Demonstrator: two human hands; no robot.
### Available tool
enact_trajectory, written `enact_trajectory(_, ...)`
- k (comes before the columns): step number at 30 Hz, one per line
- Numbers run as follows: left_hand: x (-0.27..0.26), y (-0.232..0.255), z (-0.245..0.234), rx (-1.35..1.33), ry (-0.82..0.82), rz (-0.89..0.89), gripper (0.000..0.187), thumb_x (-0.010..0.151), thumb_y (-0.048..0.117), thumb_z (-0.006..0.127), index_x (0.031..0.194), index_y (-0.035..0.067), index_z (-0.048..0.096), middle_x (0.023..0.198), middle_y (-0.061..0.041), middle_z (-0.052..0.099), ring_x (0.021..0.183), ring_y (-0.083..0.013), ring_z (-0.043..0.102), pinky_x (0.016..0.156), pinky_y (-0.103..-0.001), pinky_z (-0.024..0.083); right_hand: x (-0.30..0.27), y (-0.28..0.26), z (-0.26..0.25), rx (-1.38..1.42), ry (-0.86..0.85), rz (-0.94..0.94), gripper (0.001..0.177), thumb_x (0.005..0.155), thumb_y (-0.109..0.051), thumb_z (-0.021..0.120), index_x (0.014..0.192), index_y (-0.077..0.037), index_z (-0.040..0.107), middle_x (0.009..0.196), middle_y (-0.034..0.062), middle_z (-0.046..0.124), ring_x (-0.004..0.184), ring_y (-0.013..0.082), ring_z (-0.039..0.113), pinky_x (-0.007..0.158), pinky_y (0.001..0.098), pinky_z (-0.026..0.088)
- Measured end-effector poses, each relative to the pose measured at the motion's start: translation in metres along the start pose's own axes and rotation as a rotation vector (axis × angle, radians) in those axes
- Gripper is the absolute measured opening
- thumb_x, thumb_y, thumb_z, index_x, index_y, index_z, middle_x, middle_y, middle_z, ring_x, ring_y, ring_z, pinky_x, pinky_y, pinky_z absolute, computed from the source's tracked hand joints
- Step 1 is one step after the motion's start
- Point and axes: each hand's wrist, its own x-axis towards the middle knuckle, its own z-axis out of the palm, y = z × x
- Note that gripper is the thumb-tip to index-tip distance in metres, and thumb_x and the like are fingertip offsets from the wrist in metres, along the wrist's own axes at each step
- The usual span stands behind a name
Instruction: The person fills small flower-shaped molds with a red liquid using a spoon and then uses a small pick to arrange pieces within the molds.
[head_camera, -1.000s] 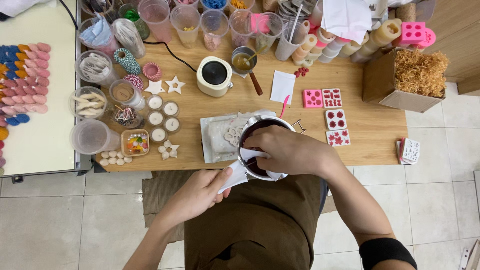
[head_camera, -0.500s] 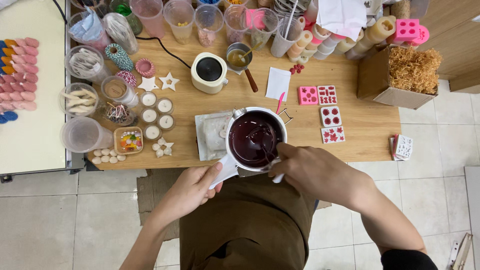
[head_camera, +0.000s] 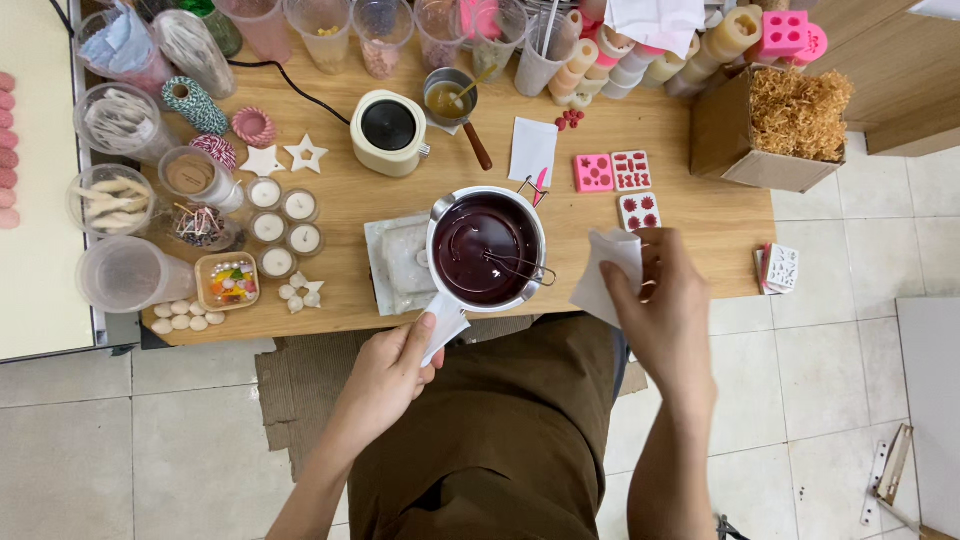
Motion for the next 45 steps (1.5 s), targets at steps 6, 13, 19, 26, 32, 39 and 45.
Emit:
enact_trajectory(6, 0.001, -0.003, 0.014, -0.017, 0.024, 0.036, 0.058, 0.104, 0.049, 0.043, 0.076, 0.002, 0.063, 0.053, -0.001, 0.048, 0.045, -0.0094, 0.044, 0.044, -0.028, 0.039, -0.017, 0.009, 0.035, 0.058, -0.063, 0.199, 0.019, 0.093, -0.014, 0.075, 0.101, 0.002, 0.069, 0.077, 0.0142, 0.068, 0.06, 0.0161, 0.051, 0.054, 0.0318, 0.042)
enact_trajectory(13, -0.001, -0.002, 0.018, 0.007, 0.034, 0.019, 0.057, 0.104, 0.048, 0.043, 0.077, 0.002, 0.065, 0.055, -0.002, 0.053, 0.047, -0.0102, 0.049, 0.047, -0.028, 0.043, -0.022, 0.006, 0.042, 0.109, -0.078, 0.029, 0.032, 0.087, -0.018, 0.079, 0.109, 0.002, 0.07, 0.086, 0.0134, 0.075, 0.075, 0.0124, 0.069, 0.066, 0.0296, 0.054)
enact_trajectory(19, 0.0, -0.006, 0.023, 0.094, 0.036, 0.041, 0.058, 0.104, 0.049, 0.039, 0.076, 0.005, 0.066, 0.055, -0.003, 0.056, 0.049, -0.0111, 0.053, 0.051, -0.029, 0.047, -0.02, 0.003, 0.039, 0.087, -0.113, 0.092, 0.029, 0.088, -0.018, 0.077, 0.108, 0.002, 0.07, 0.086, 0.0156, 0.077, 0.073, 0.0137, 0.073, 0.065, 0.0304, 0.055)
enact_trajectory(26, 0.0, -0.013, 0.026, 0.072, 0.036, 0.042, 0.06, 0.104, 0.05, 0.041, 0.075, 0.003, 0.064, 0.056, -0.005, 0.056, 0.049, -0.0137, 0.053, 0.051, -0.031, 0.046, -0.007, -0.006, 0.037, 0.02, -0.191, 0.205, 0.02, 0.095, -0.012, 0.067, 0.113, -0.006, 0.073, 0.069, 0.0165, 0.069, 0.057, 0.0191, 0.056, 0.055, 0.0352, 0.044)
enact_trajectory(32, 0.002, -0.015, 0.029, 0.091, 0.049, 0.106, 0.061, 0.104, 0.051, 0.04, 0.074, 0.003, 0.064, 0.056, -0.005, 0.058, 0.051, -0.013, 0.055, 0.054, -0.031, 0.048, 0.008, -0.004, 0.04, 0.023, -0.273, -0.149, 0.025, 0.091, 0.0, 0.058, 0.108, -0.003, 0.076, 0.104, 0.0138, 0.073, 0.085, 0.0213, 0.074, 0.074, 0.033, 0.058)
enact_trajectory(39, 0.002, -0.017, 0.027, 0.082, 0.084, 0.14, 0.062, 0.105, 0.05, 0.039, 0.075, 0.002, 0.065, 0.056, -0.006, 0.058, 0.052, -0.0144, 0.056, 0.055, -0.033, 0.049, 0.026, -0.02, 0.044, -0.055, -0.282, -0.394, 0.031, 0.089, -0.016, 0.082, 0.114, 0.0, 0.075, 0.102, 0.0164, 0.071, 0.087, 0.0272, 0.071, 0.076, 0.0376, 0.055)
enact_trajectory(45, -0.002, -0.019, 0.026, 0.067, 0.129, 0.179, 0.061, 0.105, 0.048, 0.039, 0.075, 0.001, 0.064, 0.056, -0.006, 0.059, 0.051, -0.0131, 0.058, 0.055, -0.032, 0.049, 0.032, -0.036, 0.075, 0.019, -0.119, -0.342, 0.024, 0.09, -0.009, 0.079, 0.113, -0.007, 0.077, 0.094, 0.0105, 0.072, 0.082, 0.0195, 0.07, 0.074, 0.0333, 0.054)
